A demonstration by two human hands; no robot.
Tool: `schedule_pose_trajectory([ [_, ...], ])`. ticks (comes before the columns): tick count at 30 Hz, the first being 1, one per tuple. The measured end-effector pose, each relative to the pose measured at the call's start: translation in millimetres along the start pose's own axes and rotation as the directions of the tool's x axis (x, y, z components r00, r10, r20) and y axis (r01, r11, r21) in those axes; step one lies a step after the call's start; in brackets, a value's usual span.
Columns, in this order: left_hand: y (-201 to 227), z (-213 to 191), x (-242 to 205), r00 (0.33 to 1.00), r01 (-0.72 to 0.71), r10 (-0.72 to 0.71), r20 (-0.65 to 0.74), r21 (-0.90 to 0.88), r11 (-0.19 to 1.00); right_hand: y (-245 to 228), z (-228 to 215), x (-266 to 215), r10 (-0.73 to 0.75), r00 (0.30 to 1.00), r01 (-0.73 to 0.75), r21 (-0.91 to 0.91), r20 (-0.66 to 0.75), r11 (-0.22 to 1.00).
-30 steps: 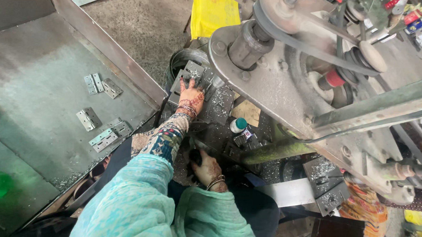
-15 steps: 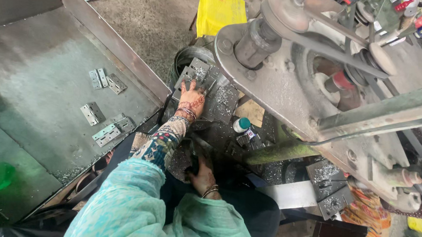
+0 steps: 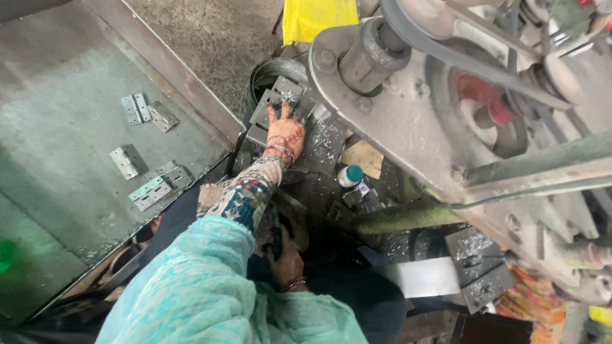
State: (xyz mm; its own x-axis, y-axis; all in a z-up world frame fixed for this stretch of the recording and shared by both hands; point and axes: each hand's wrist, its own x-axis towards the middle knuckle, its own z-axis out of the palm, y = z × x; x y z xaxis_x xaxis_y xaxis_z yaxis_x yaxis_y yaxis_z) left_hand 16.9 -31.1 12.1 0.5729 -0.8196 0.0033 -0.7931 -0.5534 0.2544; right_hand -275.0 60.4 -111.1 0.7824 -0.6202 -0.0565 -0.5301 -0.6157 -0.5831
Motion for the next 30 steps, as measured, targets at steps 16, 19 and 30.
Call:
schedule_pose_trajectory([
  [16,-5,9,-97,0.992,-0.091,0.097,-0.076,0.082,0.993,-67,-102,36,0.125,0.964,-0.107,-0.087,0.236,0.991],
  [19,-8,20,-125,0.975,-0.138,0.154,-0.163,0.105,0.985,-65,-98,34,0.082,0.974,-0.065,-0.089,0.211,0.994],
  [30,-13,3,-126,0.841,-0.271,0.269,-0.469,0.065,0.96,-15,-94,64,-0.178,0.983,0.183,-0.164,0.043,0.969],
])
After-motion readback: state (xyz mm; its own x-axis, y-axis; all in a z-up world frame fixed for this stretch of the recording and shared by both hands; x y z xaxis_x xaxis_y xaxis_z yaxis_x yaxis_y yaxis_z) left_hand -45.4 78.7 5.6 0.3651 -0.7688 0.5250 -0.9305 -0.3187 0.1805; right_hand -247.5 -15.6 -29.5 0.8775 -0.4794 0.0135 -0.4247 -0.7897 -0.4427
